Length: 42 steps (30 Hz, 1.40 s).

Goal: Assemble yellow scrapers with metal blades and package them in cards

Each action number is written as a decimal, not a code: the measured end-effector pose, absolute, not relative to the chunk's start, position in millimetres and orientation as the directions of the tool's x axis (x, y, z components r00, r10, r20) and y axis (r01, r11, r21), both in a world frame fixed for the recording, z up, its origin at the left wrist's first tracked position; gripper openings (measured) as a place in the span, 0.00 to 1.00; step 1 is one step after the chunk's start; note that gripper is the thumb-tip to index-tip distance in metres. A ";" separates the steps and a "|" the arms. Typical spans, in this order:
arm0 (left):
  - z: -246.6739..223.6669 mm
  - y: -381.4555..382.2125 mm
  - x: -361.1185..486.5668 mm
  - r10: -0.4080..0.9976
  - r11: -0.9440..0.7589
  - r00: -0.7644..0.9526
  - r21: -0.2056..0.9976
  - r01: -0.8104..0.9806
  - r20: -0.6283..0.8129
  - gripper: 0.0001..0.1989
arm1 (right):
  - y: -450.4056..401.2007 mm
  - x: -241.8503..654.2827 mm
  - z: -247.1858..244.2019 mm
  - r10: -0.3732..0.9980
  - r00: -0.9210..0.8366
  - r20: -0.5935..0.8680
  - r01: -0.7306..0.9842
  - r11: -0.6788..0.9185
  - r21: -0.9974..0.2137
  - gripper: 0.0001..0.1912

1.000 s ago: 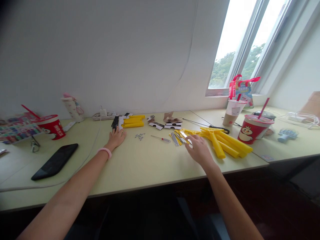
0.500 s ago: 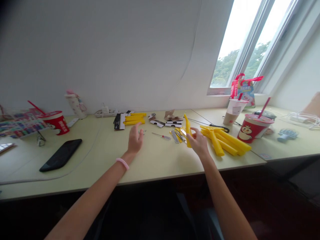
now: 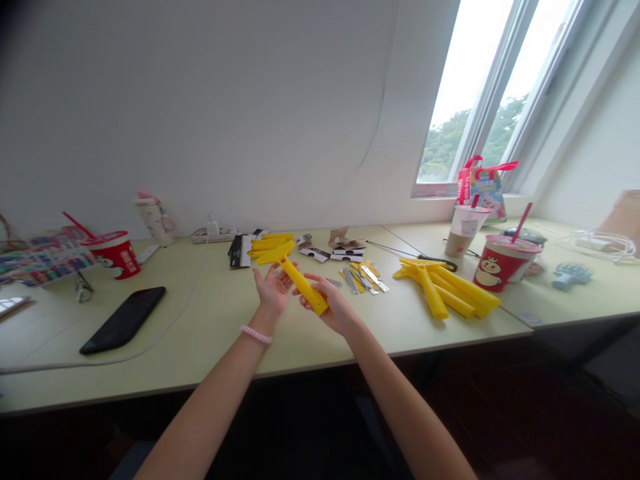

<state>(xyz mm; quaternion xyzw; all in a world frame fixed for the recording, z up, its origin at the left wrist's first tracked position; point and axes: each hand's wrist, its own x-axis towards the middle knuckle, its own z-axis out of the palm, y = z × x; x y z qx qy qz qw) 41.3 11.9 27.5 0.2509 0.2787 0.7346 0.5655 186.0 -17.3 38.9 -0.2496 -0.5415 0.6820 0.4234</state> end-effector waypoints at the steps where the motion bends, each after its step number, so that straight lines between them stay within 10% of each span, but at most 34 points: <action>1: 26.4 13.9 40.0 0.967 -0.198 -0.253 0.683 -0.703 0.020 0.36 | -15.3 184.0 37.4 0.858 -0.503 0.108 -0.295 -0.053 -0.954 0.19; 8: 22.8 26.3 39.3 0.883 -0.235 -0.435 0.636 -0.735 -0.177 0.08 | 4.9 192.4 30.0 0.917 -0.372 0.145 0.125 0.204 -0.971 0.14; 10: 24.8 25.6 35.9 0.884 -0.207 -0.396 0.550 -0.809 -0.248 0.05 | 18.0 212.0 31.6 0.909 -0.156 0.386 0.450 0.413 -0.791 0.10; 13: 27.6 23.5 32.6 0.886 -0.125 -0.311 0.470 -0.874 -0.343 0.04 | 40.4 246.7 34.6 0.884 0.080 0.461 0.834 0.194 -0.517 0.11; 27: 25.5 20.5 43.5 0.949 -0.046 -0.245 0.686 -0.726 -0.196 0.07 | 72.7 234.6 33.4 0.954 0.026 0.298 0.999 -0.013 -0.045 0.14; 36: 23.3 20.7 42.1 0.939 -0.098 -0.299 0.698 -0.710 -0.171 0.08 | 74.6 242.6 24.7 0.950 0.137 0.280 0.887 0.008 -0.461 0.07; 42: 27.0 17.3 43.8 0.948 -0.013 -0.230 0.700 -0.714 -0.218 0.08 | 80.9 234.9 32.2 0.823 0.350 0.448 0.422 0.289 -0.860 0.11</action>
